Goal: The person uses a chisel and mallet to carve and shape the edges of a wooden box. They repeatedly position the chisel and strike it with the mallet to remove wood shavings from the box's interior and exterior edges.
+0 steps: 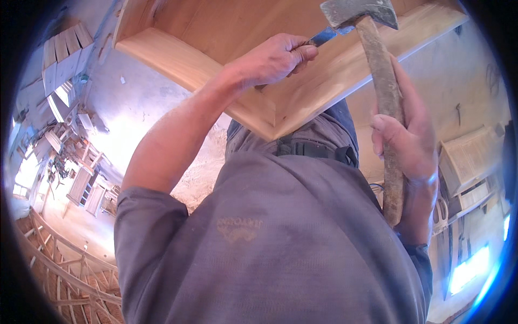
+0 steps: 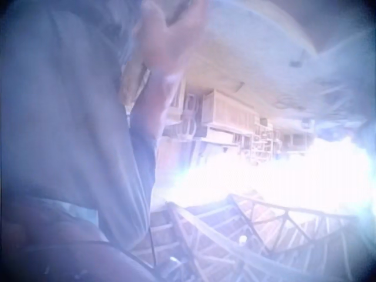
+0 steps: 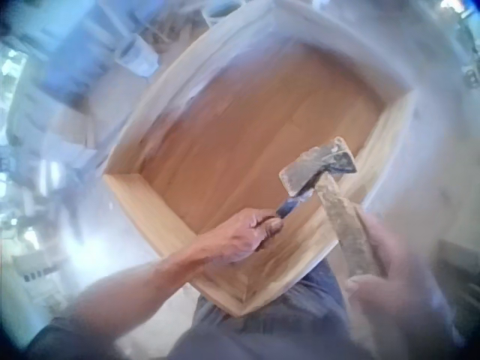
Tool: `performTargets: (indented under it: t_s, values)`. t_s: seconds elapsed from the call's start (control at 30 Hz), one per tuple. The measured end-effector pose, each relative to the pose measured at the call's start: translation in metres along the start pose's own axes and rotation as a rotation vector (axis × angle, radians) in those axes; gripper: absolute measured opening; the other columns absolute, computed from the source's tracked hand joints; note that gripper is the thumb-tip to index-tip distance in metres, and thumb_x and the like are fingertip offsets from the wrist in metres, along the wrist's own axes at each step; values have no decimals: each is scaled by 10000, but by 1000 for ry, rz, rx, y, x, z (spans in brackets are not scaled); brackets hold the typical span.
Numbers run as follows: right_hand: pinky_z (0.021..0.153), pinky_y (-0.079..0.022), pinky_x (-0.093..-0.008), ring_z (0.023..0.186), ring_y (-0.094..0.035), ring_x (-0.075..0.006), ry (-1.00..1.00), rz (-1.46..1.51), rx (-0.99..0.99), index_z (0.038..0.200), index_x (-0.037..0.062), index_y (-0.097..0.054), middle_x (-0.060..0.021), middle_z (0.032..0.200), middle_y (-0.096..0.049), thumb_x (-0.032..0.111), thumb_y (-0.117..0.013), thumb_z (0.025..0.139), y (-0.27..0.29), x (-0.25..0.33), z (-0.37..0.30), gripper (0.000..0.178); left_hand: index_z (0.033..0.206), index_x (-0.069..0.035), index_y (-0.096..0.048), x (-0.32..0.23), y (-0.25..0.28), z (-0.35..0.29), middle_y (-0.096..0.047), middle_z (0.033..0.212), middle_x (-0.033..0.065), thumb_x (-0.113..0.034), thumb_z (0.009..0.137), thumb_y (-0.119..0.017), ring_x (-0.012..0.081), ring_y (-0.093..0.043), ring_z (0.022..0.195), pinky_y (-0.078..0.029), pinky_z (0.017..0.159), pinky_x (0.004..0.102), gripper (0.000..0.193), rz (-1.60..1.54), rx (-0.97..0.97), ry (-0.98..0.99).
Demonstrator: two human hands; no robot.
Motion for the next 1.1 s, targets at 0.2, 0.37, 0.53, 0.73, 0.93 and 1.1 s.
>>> performTargets:
  t_s: [0.2, 0.37, 0.53, 0.73, 0.93, 1.1]
  values:
    - [505, -438, -214, 583, -522, -72, 56, -109, -68, 1635, 79, -273, -54, 904, -580, -10, -593, 853, -2, 10, -10, 850, 810, -93, -547, 1, -4, 1, -474, 689, -49, -388, 1093, -525, 72, -419, 651, -364, 610, 253, 410, 34, 37, -28]
    - [531, -449, -206, 587, -513, -65, 108, -282, -139, 1634, 95, -292, -40, 904, -593, -37, -580, 857, -5, 20, -17, 839, 795, -95, -528, -2, -9, 3, -467, 687, -51, -377, 1098, -515, 74, -417, 650, -356, 598, 258, 413, 58, 63, 20]
    - [539, -445, -200, 595, -512, -53, 70, -100, -146, 1628, 85, -309, -95, 1100, -641, -78, -554, 837, 3, 24, -17, 844, 869, -79, -590, 6, -11, 6, -450, 691, -51, -351, 1089, -539, 87, -400, 656, -361, 603, 292, 353, 10, 98, 15]
    - [543, -442, -200, 622, -516, -51, 95, -383, -172, 1610, 33, -326, -152, 1402, -570, -81, -584, 810, 6, 16, -20, 848, 809, -77, -533, 0, -18, 8, -467, 694, -39, -369, 1092, -536, 87, -412, 657, -363, 605, 272, 407, 109, 93, 29]
    - [550, -448, -200, 621, -508, -57, 44, -39, -279, 1604, 32, -343, -153, 1417, -564, -86, -575, 788, 11, 26, -27, 856, 804, -81, -532, 9, -17, 12, -461, 689, -40, -381, 1090, -536, 89, -415, 655, -369, 607, 279, 414, 72, 89, -24]
    - [549, -446, -195, 624, -512, -54, 95, -253, -242, 1597, -2, -334, -163, 1326, -617, -79, -581, 810, 10, 19, -27, 828, 882, -58, -602, 6, -20, 10, -467, 709, -26, -364, 1076, -546, 113, -420, 695, -377, 643, 315, 367, 121, 126, 23]
Point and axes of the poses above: each hand's wrist, its own z-axis towards the middle knuckle, its own y-axis out of the back of the hand, x = y × z, the point moved 7 cm from there along z, towards the middle knuckle
